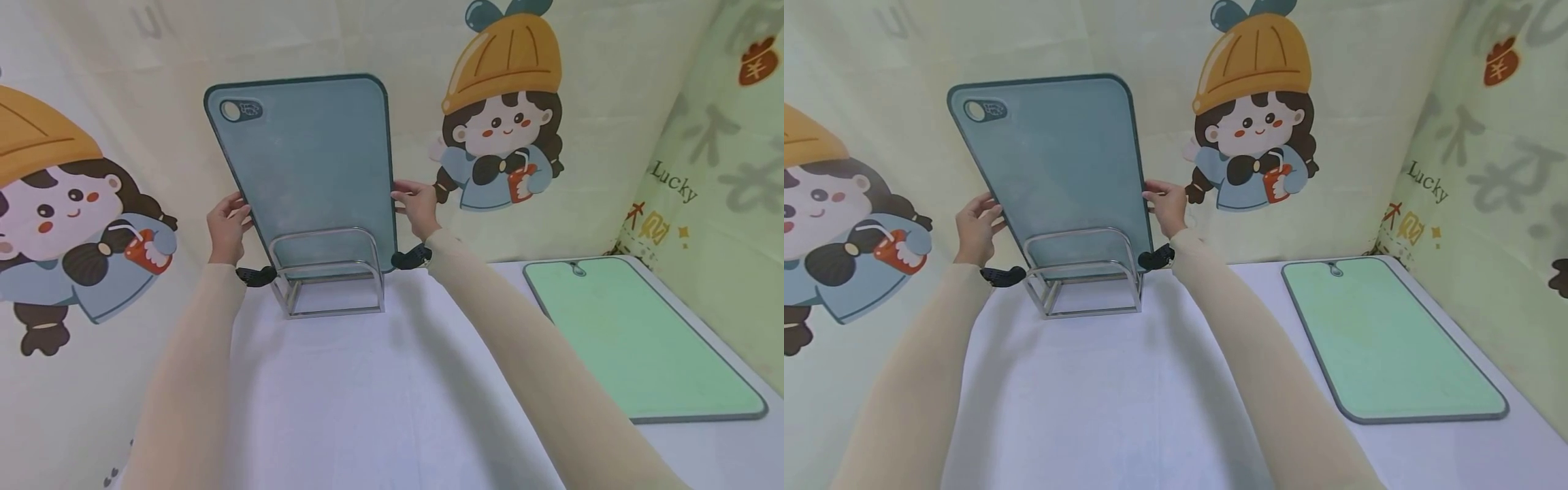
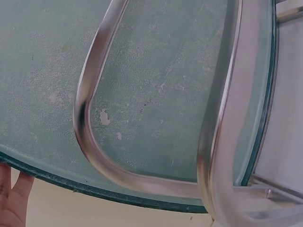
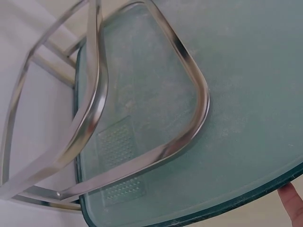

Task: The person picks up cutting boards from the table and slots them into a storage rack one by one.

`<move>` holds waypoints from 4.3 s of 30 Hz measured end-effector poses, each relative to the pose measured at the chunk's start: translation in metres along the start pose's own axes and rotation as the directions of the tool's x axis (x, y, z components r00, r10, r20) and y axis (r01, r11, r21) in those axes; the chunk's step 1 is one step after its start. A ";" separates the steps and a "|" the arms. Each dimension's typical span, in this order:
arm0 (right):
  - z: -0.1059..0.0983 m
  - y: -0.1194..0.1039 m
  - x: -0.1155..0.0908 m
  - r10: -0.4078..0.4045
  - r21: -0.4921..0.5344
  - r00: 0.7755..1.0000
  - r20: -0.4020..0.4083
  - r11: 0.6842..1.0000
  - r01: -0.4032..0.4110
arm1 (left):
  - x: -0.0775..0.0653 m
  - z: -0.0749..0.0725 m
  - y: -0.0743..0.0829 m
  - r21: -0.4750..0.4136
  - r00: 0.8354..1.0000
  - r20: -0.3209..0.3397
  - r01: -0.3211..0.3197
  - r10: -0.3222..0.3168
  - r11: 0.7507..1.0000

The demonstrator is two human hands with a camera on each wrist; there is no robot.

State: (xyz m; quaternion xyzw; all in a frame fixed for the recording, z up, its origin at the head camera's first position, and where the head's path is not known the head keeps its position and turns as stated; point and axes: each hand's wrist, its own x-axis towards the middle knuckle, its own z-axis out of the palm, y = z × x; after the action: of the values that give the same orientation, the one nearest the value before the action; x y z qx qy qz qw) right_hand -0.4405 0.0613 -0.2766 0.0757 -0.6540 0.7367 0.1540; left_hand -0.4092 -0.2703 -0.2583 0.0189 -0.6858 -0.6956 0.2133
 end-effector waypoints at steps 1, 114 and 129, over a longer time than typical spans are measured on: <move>0.000 0.000 0.000 0.000 0.001 1.000 0.002 1.000 0.000 | 0.000 0.000 0.000 0.005 1.000 0.000 0.004 -0.004 1.000; -0.090 -0.010 -0.064 0.098 -0.055 0.739 0.666 0.995 -0.083 | -0.094 0.007 -0.005 -0.191 0.833 0.540 -0.019 0.121 0.981; -0.131 -0.014 -0.098 -0.012 -0.194 0.742 0.670 0.962 0.190 | -0.150 0.083 -0.025 -0.040 0.731 0.659 -0.203 0.179 0.978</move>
State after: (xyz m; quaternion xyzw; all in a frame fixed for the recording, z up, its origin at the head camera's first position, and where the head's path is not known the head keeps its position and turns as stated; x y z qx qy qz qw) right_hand -0.3315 0.1797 -0.3117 0.3479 -0.7480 0.5638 -0.0401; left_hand -0.3064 -0.1447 -0.3172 -0.2942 -0.7270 -0.6198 0.0277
